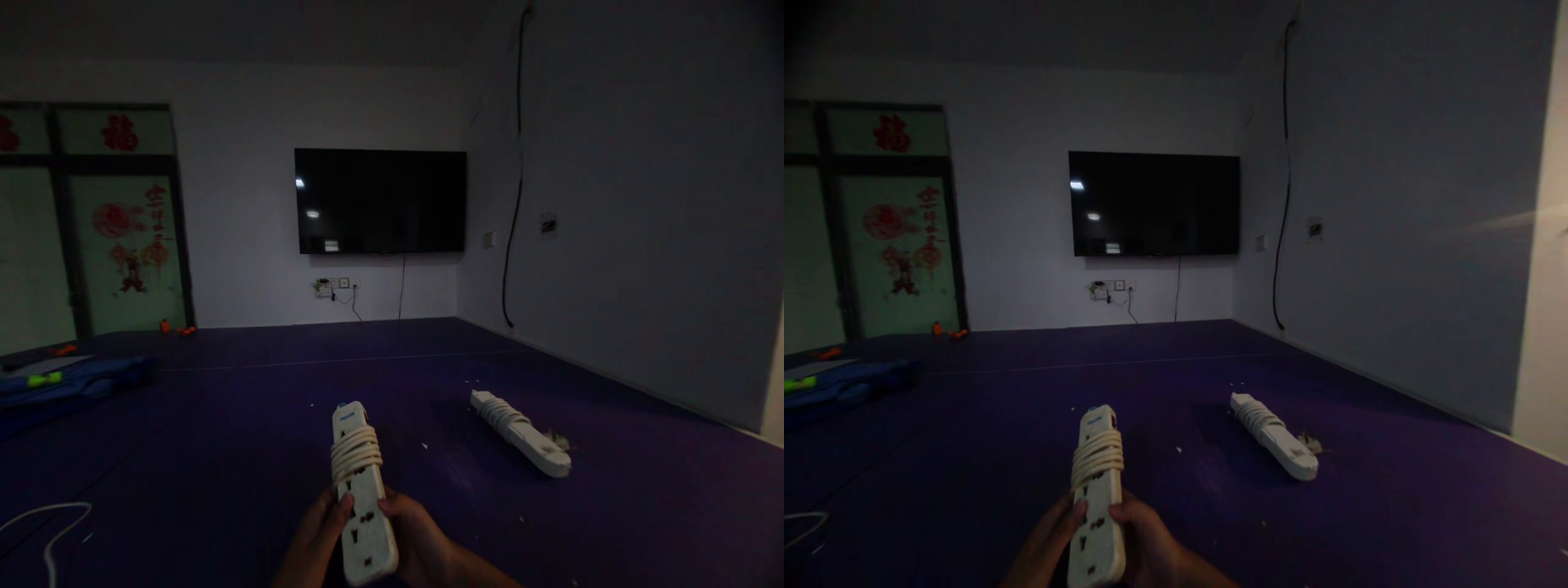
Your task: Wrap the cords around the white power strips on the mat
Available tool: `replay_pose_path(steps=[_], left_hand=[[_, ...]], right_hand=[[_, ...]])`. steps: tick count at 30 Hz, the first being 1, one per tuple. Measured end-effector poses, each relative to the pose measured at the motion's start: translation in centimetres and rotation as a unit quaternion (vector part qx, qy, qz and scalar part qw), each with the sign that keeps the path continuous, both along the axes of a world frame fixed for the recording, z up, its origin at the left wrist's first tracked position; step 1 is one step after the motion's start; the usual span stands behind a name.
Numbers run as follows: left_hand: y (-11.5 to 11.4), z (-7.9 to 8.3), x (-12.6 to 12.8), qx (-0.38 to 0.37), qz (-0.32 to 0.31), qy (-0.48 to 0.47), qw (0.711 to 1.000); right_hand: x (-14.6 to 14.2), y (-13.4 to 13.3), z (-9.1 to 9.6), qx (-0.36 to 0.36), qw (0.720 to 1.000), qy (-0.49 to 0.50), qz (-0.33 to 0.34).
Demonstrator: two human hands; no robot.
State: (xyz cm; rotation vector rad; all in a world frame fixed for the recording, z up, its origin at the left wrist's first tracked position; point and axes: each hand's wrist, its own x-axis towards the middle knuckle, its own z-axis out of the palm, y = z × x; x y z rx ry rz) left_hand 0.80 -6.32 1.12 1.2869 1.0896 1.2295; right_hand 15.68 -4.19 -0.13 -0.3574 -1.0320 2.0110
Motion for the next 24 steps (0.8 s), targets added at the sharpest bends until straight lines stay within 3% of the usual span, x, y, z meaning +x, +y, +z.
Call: replay_pose_path(steps=[7, 16, 24], left_hand=[[0.37, 0.01, -0.45, 0.001, -0.036, 0.018, 0.999], [0.33, -0.31, -0.28, 0.007, -0.004, 0.025, 1.0], [0.12, -0.18, -0.16, 0.015, -0.013, 0.018, 1.0]], right_hand=[[0.07, -0.05, 0.15, 0.004, 1.0, -0.009, 0.002], [-0.09, -0.04, 0.14, 0.012, 1.0, -0.014, -0.003], [-0.01, 0.02, 0.24, 0.011, 1.0, -0.014, 0.001]])
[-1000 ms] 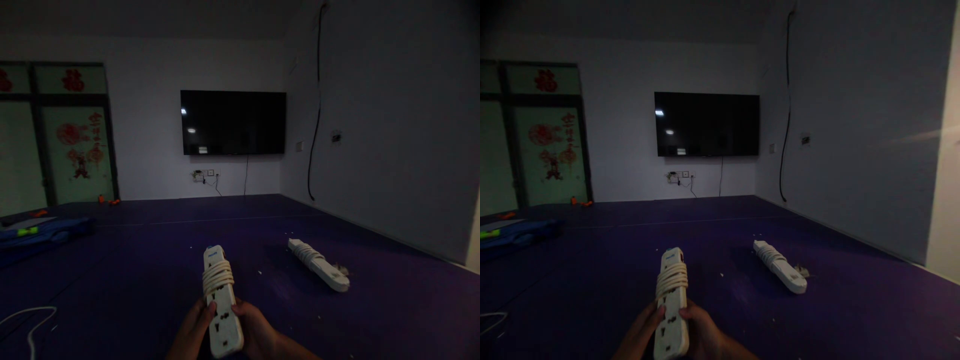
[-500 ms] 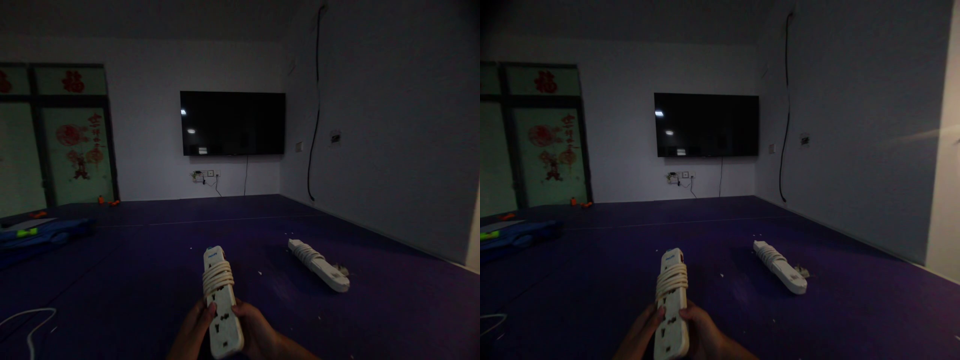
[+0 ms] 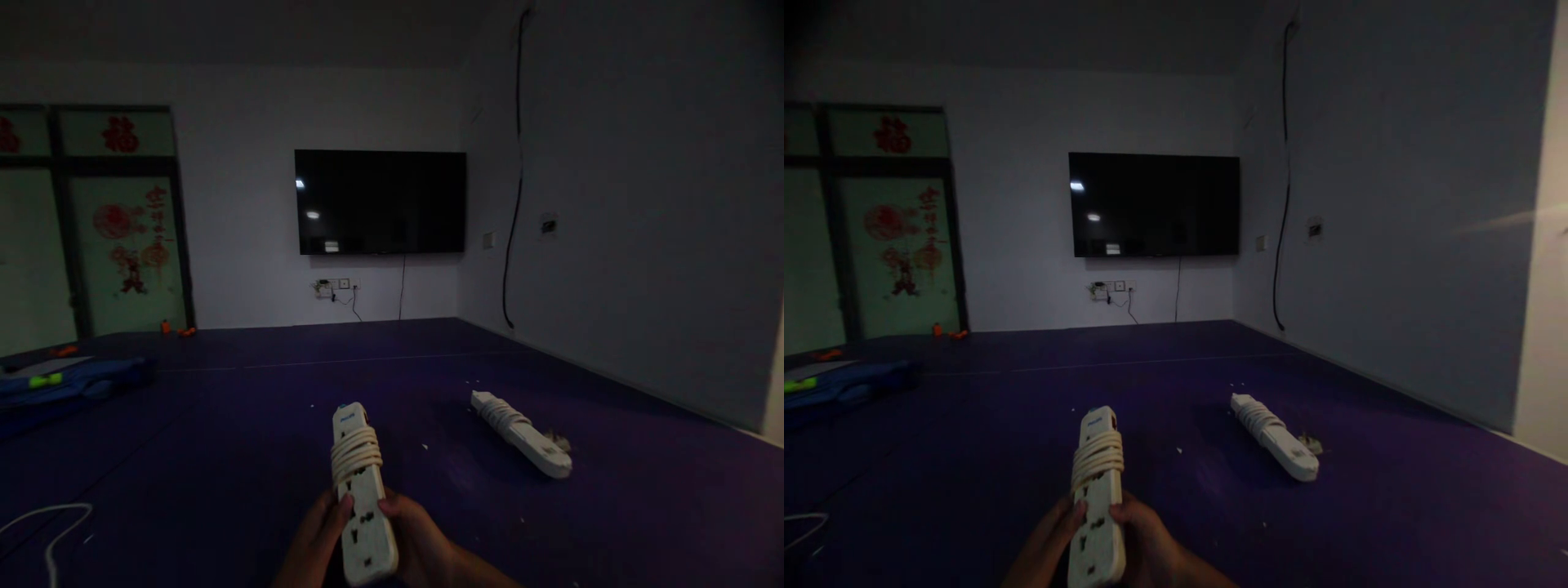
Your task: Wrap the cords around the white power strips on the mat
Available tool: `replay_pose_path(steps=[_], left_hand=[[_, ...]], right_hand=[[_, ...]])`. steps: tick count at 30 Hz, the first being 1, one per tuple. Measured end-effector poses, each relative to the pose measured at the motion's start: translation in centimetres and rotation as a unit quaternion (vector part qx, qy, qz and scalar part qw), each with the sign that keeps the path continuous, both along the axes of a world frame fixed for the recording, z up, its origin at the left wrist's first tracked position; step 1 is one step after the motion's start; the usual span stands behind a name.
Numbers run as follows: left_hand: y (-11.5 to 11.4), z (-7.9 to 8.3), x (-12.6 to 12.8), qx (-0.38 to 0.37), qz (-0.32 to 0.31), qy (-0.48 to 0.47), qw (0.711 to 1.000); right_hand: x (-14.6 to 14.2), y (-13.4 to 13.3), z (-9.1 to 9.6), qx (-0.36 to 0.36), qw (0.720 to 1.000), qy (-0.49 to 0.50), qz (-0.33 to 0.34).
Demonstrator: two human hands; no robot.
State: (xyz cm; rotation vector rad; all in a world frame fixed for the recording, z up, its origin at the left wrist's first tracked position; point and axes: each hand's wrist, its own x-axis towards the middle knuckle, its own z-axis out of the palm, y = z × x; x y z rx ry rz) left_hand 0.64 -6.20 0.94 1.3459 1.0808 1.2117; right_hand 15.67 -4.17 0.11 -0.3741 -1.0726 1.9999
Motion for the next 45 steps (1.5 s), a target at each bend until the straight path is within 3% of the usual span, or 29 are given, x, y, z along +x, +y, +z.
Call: replay_pose_path(steps=[16, 23, 28, 31, 34, 37, 39, 42, 45], left_hand=[[0.0, 0.1, 0.0, -0.001, 0.01, 0.024, 1.0], [0.5, -0.9, -0.1, -0.009, 0.022, 0.048, 0.999], [0.8, -1.4, -0.3, 0.013, -0.01, 0.033, 0.999], [1.0, -1.7, -0.5, 0.006, -0.035, 0.038, 0.999], [1.3, -2.2, -0.7, 0.0, -0.05, 0.058, 0.997], [1.5, -2.6, -0.8, 0.02, -0.065, 0.08, 0.995], [1.6, -2.7, -0.7, 0.033, -0.065, 0.086, 0.994], [1.4, -2.7, -0.5, 0.041, -0.062, 0.081, 0.994], [1.1, -2.5, -0.3, 0.046, -0.059, 0.084, 0.994]], right_hand=[[0.2, -0.3, 0.6, 0.002, 1.0, -0.012, -0.003], [0.7, -0.4, 0.4, -0.003, 0.993, -0.053, -0.108], [1.7, 0.3, 1.0, 0.044, 0.976, -0.068, -0.204], [3.0, 1.5, 1.5, 0.113, 0.946, -0.109, -0.284], [5.0, 3.0, 2.1, 0.19, 0.893, -0.163, -0.373], [8.1, 4.6, 3.0, 0.253, 0.81, -0.23, -0.475], [10.7, 5.5, 3.7, 0.304, 0.71, -0.29, -0.565], [15.5, 6.4, 4.9, 0.352, 0.52, -0.405, -0.664], [21.0, 6.3, 5.6, 0.368, 0.388, -0.466, -0.705]])
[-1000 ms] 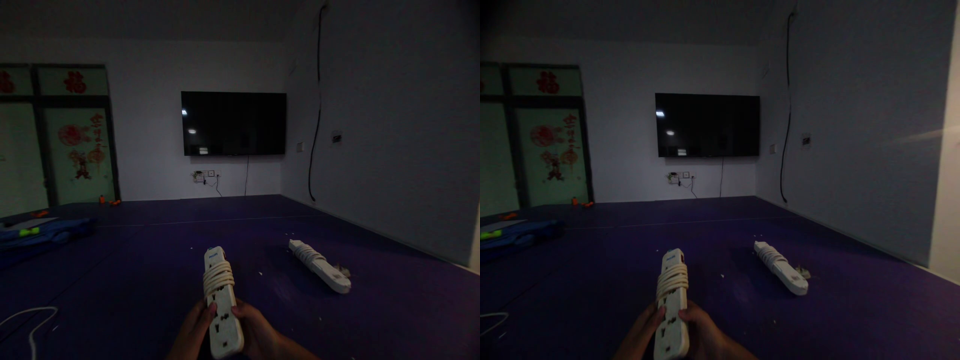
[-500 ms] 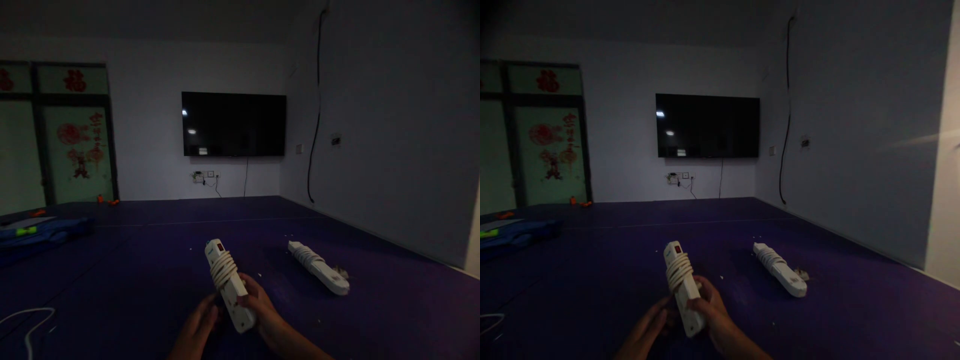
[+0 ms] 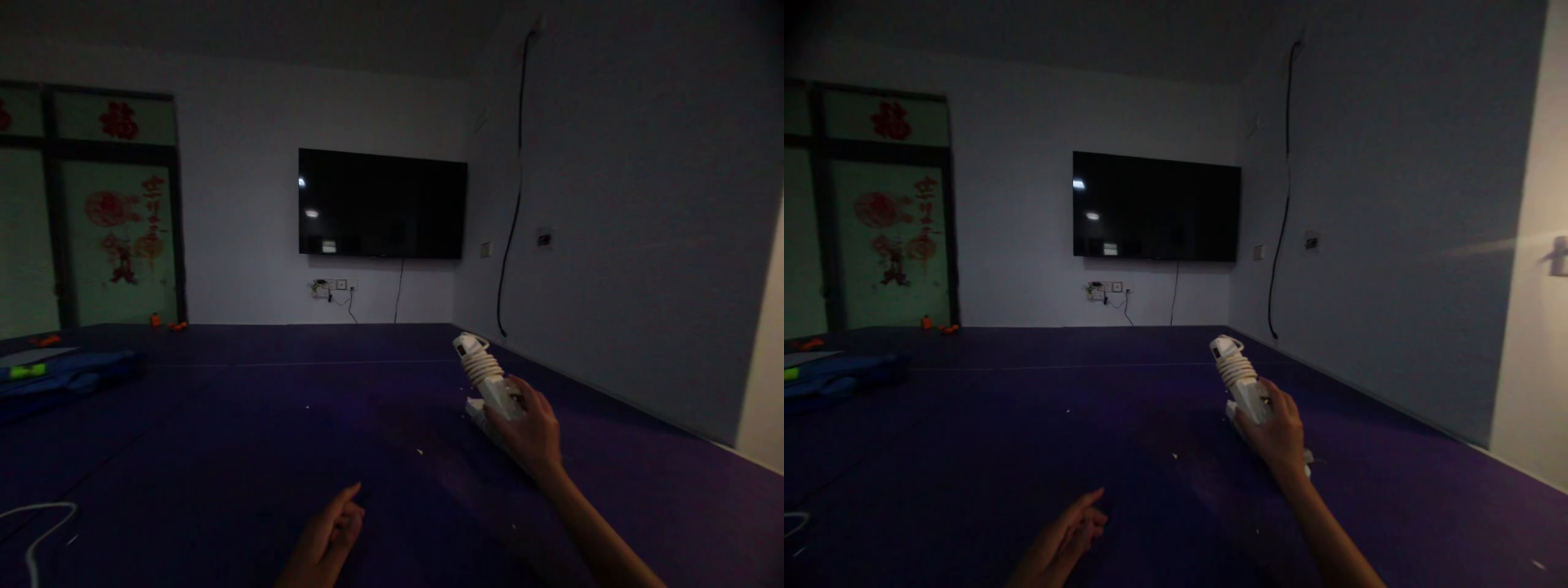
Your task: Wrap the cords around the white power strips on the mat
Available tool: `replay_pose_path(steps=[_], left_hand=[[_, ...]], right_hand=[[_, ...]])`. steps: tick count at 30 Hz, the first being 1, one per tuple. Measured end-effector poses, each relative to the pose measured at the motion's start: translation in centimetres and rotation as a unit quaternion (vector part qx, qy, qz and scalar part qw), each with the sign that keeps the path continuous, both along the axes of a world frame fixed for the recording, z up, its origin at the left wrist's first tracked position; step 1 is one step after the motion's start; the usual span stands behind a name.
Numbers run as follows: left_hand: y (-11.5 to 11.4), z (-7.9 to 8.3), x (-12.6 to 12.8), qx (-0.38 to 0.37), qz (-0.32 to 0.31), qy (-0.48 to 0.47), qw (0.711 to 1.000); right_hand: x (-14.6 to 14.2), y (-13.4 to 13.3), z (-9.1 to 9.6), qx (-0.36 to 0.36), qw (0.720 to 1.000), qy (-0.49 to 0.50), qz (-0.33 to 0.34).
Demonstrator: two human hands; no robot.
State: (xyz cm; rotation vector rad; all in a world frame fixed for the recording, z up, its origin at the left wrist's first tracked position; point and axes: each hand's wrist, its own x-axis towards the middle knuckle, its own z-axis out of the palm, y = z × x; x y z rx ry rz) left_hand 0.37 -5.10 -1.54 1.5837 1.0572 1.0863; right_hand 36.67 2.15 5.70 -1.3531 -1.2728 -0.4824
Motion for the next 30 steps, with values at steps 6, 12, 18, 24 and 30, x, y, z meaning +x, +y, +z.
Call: replay_pose_path(steps=[6, 12, 18, 24, 30], left_hand=[[-0.2, 0.0, 0.1, 0.059, 0.004, 0.056, 0.997], [0.3, -0.6, -0.4, 0.1, -0.043, 0.121, 0.987], [0.7, -1.1, -0.8, 0.13, -0.055, 0.168, 0.976], [0.5, -1.0, -0.8, 0.138, -0.05, 0.197, 0.969], [0.6, -1.1, -1.0, 0.145, -0.049, 0.209, 0.966]], right_hand=[[10.4, -1.7, -1.5, -0.019, 0.991, -0.103, -0.078], [14.8, -2.4, -4.6, -0.118, 0.981, -0.09, -0.128], [16.9, -1.0, -7.1, -0.204, 0.966, -0.067, -0.142], [17.5, 0.2, -8.0, -0.217, 0.966, -0.044, -0.131], [17.4, 0.4, -7.9, -0.23, 0.965, -0.016, -0.123]])
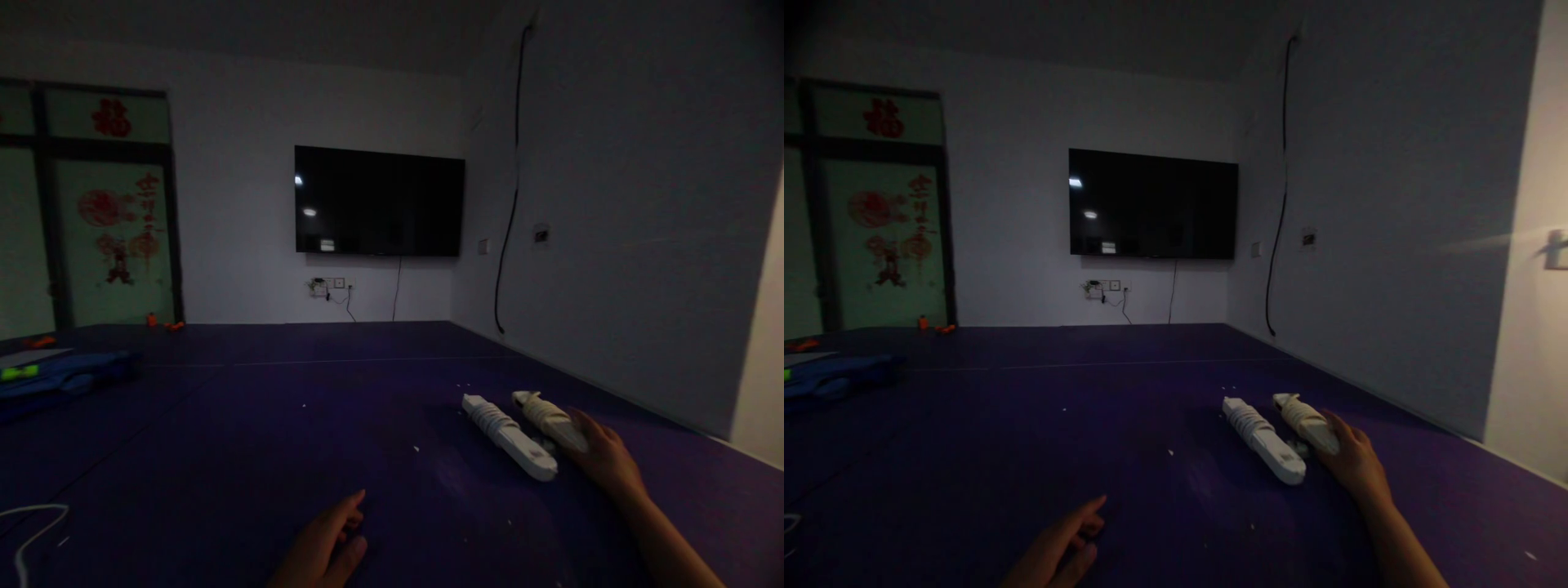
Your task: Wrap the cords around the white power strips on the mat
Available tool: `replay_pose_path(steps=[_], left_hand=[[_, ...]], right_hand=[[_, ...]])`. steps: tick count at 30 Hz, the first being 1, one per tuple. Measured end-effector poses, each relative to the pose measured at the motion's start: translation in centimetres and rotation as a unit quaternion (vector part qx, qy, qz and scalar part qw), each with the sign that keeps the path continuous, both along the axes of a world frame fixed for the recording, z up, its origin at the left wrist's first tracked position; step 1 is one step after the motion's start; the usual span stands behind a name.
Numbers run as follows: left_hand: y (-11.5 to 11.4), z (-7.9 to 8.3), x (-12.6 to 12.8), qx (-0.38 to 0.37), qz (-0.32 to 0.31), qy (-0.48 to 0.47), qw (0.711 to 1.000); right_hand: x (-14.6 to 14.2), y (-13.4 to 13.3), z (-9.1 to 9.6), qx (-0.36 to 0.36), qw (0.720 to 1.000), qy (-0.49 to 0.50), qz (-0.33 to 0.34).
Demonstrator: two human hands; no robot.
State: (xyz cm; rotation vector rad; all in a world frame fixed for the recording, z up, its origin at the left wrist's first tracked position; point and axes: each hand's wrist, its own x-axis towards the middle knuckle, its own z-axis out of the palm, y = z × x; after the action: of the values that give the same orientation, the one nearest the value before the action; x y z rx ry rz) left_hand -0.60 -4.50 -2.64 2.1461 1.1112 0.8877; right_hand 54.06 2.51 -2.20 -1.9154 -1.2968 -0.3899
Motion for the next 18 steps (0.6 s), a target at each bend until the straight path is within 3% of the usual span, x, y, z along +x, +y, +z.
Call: replay_pose_path(steps=[6, 12, 18], left_hand=[[0.1, 0.2, -0.3, 0.011, -0.022, 0.025, 0.999], [-0.1, 0.6, -0.5, 0.022, -0.013, 0.029, 0.999], [0.1, 0.3, -0.7, 0.04, -0.018, 0.032, 0.999]], right_hand=[[0.3, -0.1, -0.5, -0.016, 1.0, 0.023, -0.014], [-0.7, -0.6, 0.4, -0.018, 0.997, 0.056, -0.045], [-0.5, -0.7, 0.8, -0.035, 0.998, 0.05, -0.025]])
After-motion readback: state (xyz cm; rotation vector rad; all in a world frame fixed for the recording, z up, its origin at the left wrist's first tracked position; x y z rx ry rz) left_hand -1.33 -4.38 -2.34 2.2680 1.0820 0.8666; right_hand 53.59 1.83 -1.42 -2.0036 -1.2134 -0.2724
